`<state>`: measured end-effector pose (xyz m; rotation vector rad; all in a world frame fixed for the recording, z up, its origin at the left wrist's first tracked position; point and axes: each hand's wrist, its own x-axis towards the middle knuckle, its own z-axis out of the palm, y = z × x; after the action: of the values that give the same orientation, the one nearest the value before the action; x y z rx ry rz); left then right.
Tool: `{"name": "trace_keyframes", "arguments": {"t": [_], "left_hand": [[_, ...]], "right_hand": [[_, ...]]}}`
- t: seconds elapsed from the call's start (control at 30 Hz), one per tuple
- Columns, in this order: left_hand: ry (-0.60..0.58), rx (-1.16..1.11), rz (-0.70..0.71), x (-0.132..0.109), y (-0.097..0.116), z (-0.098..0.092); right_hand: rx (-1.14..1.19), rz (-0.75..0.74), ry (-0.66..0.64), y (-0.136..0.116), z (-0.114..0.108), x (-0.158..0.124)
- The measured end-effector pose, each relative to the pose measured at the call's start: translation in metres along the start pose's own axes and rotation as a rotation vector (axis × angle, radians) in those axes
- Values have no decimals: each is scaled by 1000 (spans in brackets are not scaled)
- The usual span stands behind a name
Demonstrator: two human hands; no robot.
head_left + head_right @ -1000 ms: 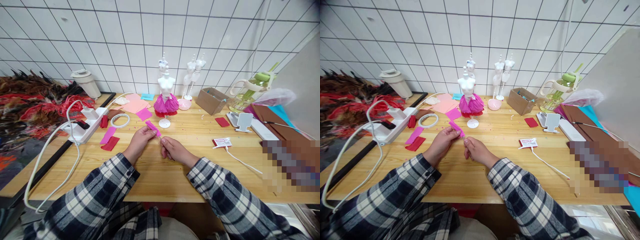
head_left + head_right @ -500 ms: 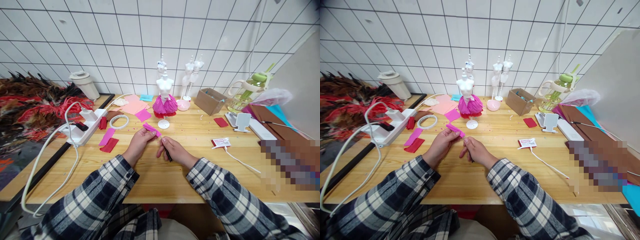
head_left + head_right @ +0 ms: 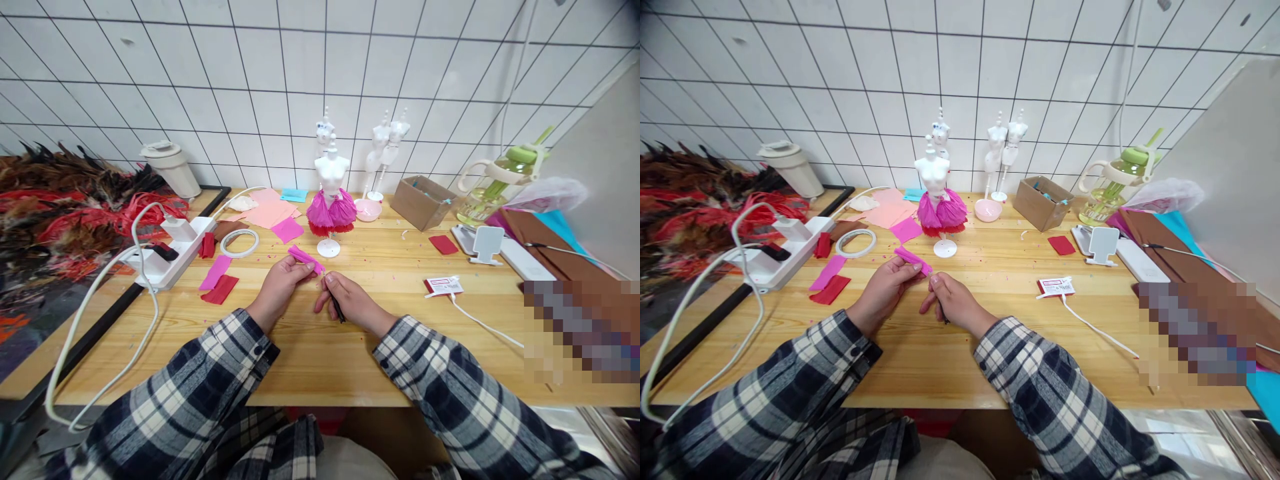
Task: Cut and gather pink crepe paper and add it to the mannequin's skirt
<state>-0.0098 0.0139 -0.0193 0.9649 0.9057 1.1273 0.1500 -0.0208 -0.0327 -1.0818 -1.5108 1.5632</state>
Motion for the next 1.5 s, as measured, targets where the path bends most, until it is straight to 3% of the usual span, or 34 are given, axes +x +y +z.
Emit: {"name": "trace_keyframes", "arguments": {"t": [0.73,1.5], "left_hand": [[-28,-4,-6,0,0,0],[17,-18,-14,-1,3,-2]], "right_hand": [[-25,10,-4,-1,0,1],[-57,1,-34,-2,-1,-1]]}}
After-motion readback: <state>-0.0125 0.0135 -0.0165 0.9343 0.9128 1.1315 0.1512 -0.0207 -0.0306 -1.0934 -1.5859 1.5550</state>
